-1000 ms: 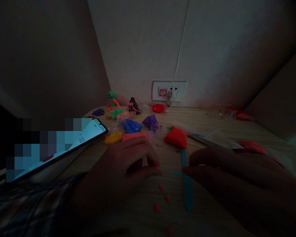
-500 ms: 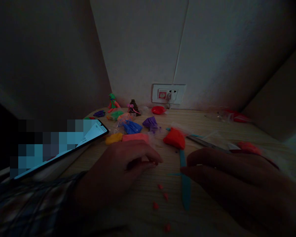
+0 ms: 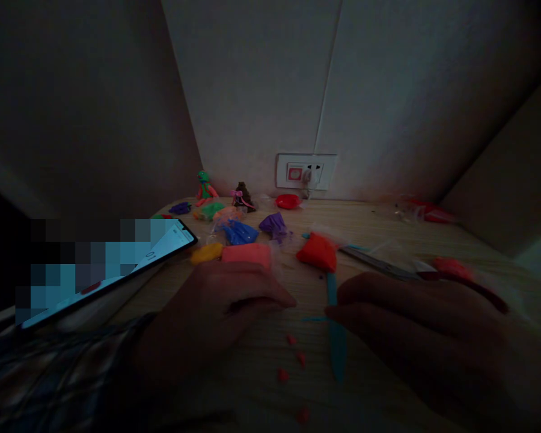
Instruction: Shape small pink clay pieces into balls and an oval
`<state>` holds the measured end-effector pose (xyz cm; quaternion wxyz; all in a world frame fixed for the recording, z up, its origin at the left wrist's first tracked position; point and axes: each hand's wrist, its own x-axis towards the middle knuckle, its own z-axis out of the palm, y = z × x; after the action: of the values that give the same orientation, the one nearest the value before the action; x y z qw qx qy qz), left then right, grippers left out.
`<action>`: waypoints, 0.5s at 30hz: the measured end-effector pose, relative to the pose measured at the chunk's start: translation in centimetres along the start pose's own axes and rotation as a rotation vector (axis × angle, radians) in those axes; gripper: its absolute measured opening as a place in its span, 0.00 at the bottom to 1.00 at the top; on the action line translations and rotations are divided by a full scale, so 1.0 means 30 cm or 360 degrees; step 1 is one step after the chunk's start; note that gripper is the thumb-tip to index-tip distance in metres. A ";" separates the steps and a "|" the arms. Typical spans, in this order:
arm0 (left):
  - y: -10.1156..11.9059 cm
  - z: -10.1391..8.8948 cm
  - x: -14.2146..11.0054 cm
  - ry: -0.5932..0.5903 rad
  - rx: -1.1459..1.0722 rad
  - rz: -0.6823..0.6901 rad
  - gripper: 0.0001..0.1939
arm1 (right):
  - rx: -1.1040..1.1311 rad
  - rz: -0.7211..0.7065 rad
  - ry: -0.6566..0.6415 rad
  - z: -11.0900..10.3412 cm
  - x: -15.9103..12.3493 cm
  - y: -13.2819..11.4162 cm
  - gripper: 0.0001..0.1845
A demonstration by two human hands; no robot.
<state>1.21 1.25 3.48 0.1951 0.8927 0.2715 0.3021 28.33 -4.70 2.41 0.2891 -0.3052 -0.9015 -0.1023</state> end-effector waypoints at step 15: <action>0.003 -0.006 0.012 0.0069 0.0106 0.0205 0.19 | 0.0026 -0.0036 -0.0038 0.002 0.001 0.006 0.21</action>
<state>1.35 1.42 3.82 0.1396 0.9076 0.2275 0.3241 28.39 -4.53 2.37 0.2797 -0.2939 -0.9091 -0.0946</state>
